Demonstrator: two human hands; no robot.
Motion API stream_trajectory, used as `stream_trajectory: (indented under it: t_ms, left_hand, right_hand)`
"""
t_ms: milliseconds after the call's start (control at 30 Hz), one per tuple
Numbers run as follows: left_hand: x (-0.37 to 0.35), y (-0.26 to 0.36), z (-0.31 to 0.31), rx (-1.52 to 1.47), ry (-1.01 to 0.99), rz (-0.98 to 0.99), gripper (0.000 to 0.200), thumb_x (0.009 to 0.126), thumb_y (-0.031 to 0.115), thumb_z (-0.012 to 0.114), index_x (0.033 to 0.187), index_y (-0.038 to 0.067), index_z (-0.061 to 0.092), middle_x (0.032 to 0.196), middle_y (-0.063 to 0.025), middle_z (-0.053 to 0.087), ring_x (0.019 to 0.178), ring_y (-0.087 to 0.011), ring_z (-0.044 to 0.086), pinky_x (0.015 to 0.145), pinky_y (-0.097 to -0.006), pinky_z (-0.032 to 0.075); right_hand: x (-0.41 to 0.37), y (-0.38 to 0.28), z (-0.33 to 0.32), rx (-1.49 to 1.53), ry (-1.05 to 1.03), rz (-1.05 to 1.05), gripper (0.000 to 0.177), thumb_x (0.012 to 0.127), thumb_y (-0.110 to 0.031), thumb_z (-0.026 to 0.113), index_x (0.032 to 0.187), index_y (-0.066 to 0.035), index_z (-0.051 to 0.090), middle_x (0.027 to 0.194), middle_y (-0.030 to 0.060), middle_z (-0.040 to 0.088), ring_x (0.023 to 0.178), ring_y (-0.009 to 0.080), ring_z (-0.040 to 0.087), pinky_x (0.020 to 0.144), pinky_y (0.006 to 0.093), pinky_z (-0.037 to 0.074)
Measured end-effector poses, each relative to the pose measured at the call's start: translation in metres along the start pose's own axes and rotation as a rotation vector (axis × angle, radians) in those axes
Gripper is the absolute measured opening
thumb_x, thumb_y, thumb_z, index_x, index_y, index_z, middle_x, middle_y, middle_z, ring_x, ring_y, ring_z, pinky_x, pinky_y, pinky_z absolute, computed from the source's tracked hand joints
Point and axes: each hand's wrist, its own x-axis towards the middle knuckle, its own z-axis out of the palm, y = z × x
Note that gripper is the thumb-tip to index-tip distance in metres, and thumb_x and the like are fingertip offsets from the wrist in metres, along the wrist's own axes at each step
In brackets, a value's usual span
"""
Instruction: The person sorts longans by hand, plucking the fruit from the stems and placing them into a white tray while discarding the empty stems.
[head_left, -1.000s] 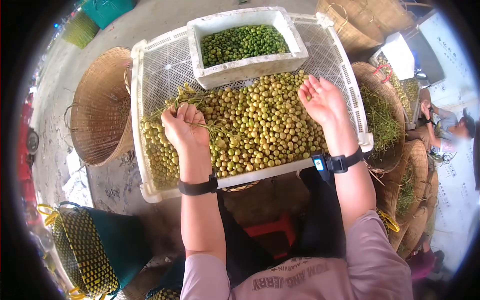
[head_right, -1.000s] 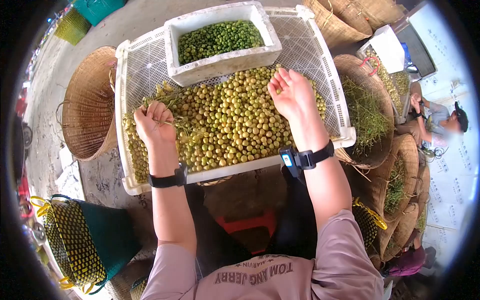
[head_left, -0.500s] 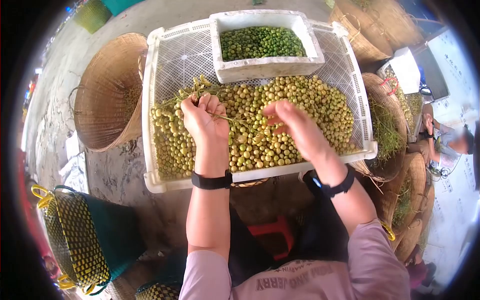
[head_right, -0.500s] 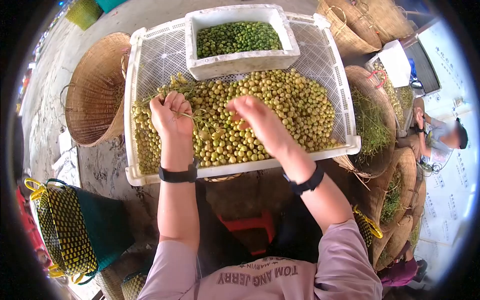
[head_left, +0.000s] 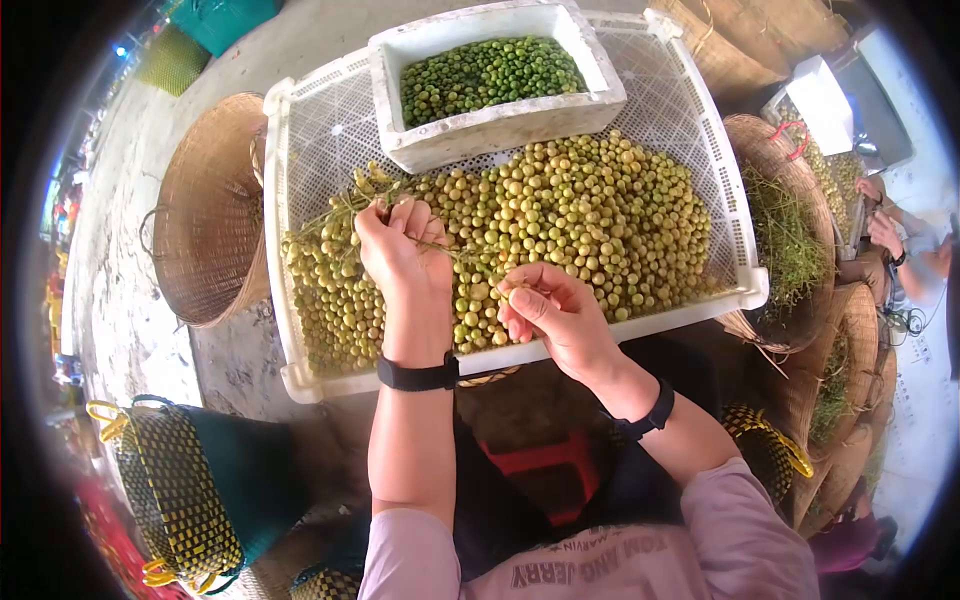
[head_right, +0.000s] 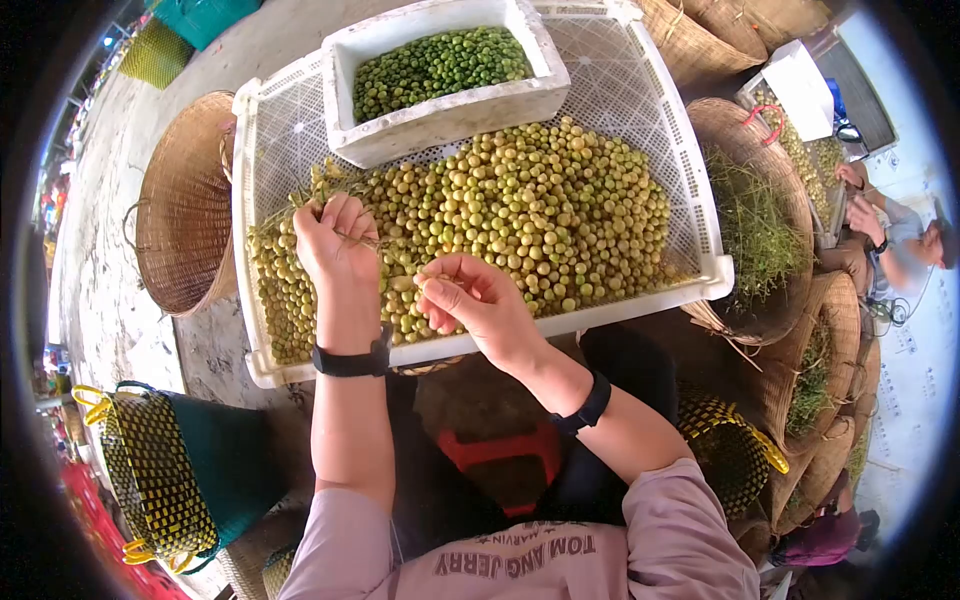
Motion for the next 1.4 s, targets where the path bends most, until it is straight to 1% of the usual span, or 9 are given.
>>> stream_trajectory:
  t_ms: [133,267,433,567,667,900,1000,1133,1400]
  left_hand:
    - [0.009,-0.001,-0.002,0.025,-0.015,0.029,0.020,0.090,0.017,0.037,0.071,0.012,0.032,0.060,0.0038,0.034,0.050,-0.0075,0.025,0.045,-0.0250,0.021]
    - [0.012,-0.005,-0.001,0.046,-0.007,0.061,0.021,0.090,0.017,0.036,0.071,0.011,0.032,0.060,0.0037,0.034,0.050,-0.0071,0.025,0.044,-0.0240,0.021]
    - [0.022,0.000,-0.007,-0.055,0.023,0.025,0.015,0.088,0.015,0.038,0.076,0.011,0.032,0.059,0.0026,0.034,0.051,-0.0087,0.026,0.045,-0.0259,0.020]
    - [0.016,-0.004,-0.007,-0.080,0.013,0.033,0.012,0.088,0.014,0.039,0.077,0.012,0.033,0.059,0.0025,0.033,0.051,-0.0091,0.026,0.045,-0.0261,0.021]
    - [0.011,-0.013,-0.004,-0.049,0.068,0.077,0.010,0.087,0.015,0.041,0.080,0.012,0.036,0.061,0.0015,0.030,0.052,-0.0101,0.025,0.046,-0.0272,0.019]
    - [0.003,-0.019,0.002,0.038,0.065,0.094,0.012,0.089,0.016,0.041,0.079,0.011,0.036,0.063,0.0022,0.029,0.053,-0.0103,0.023,0.048,-0.0284,0.018]
    - [0.010,-0.009,-0.001,-0.008,0.086,0.100,0.011,0.089,0.016,0.040,0.080,0.011,0.036,0.063,0.0023,0.030,0.052,-0.0100,0.024,0.048,-0.0278,0.019]
    - [0.011,-0.003,-0.006,0.015,0.065,0.113,0.009,0.089,0.015,0.038,0.081,0.013,0.035,0.063,0.0020,0.033,0.052,-0.0094,0.026,0.047,-0.0258,0.020]
    - [0.021,0.007,-0.012,-0.048,0.091,0.135,0.008,0.087,0.013,0.037,0.080,0.013,0.034,0.061,0.0015,0.032,0.052,-0.0096,0.026,0.047,-0.0268,0.020]
  right_hand:
    - [0.001,-0.004,-0.011,-0.067,-0.073,0.089,0.022,0.091,-0.020,0.066,0.106,-0.004,0.063,0.090,0.0057,0.068,0.074,0.0081,0.063,0.070,0.0228,0.052]
    - [0.000,-0.009,-0.018,0.120,-0.173,0.334,0.024,0.089,-0.019,0.069,0.105,-0.003,0.064,0.091,0.0083,0.068,0.079,0.0124,0.066,0.071,0.0252,0.055]
    - [0.001,-0.007,-0.024,0.141,-0.166,0.387,0.022,0.089,-0.016,0.067,0.107,-0.004,0.063,0.093,0.0072,0.067,0.081,0.0121,0.066,0.070,0.0242,0.054]
    - [0.007,0.008,-0.025,0.095,-0.152,0.279,0.019,0.091,-0.015,0.062,0.107,-0.006,0.057,0.096,0.0017,0.060,0.081,0.0073,0.056,0.067,0.0207,0.049]
    - [0.010,0.021,-0.005,-0.132,0.020,-0.051,0.030,0.088,-0.018,0.068,0.111,-0.007,0.053,0.082,-0.0039,0.048,0.069,0.0032,0.045,0.058,0.0193,0.040]
    - [0.013,0.024,0.001,-0.732,0.094,-0.416,0.022,0.092,-0.017,0.064,0.108,-0.004,0.056,0.081,-0.0042,0.053,0.064,0.0030,0.042,0.058,0.0207,0.037]
    - [0.003,0.017,0.011,-0.142,0.005,-0.114,0.021,0.098,-0.021,0.054,0.110,-0.003,0.058,0.084,-0.0001,0.061,0.062,0.0052,0.047,0.058,0.0204,0.039]
    - [0.003,0.018,0.001,0.005,-0.192,0.040,0.022,0.099,-0.021,0.052,0.111,-0.005,0.058,0.087,0.0026,0.064,0.063,0.0038,0.047,0.058,0.0195,0.040]
    - [0.002,0.014,-0.002,0.087,-0.025,0.007,0.022,0.098,-0.018,0.053,0.116,-0.005,0.056,0.096,0.0049,0.065,0.066,0.0035,0.048,0.059,0.0184,0.041]
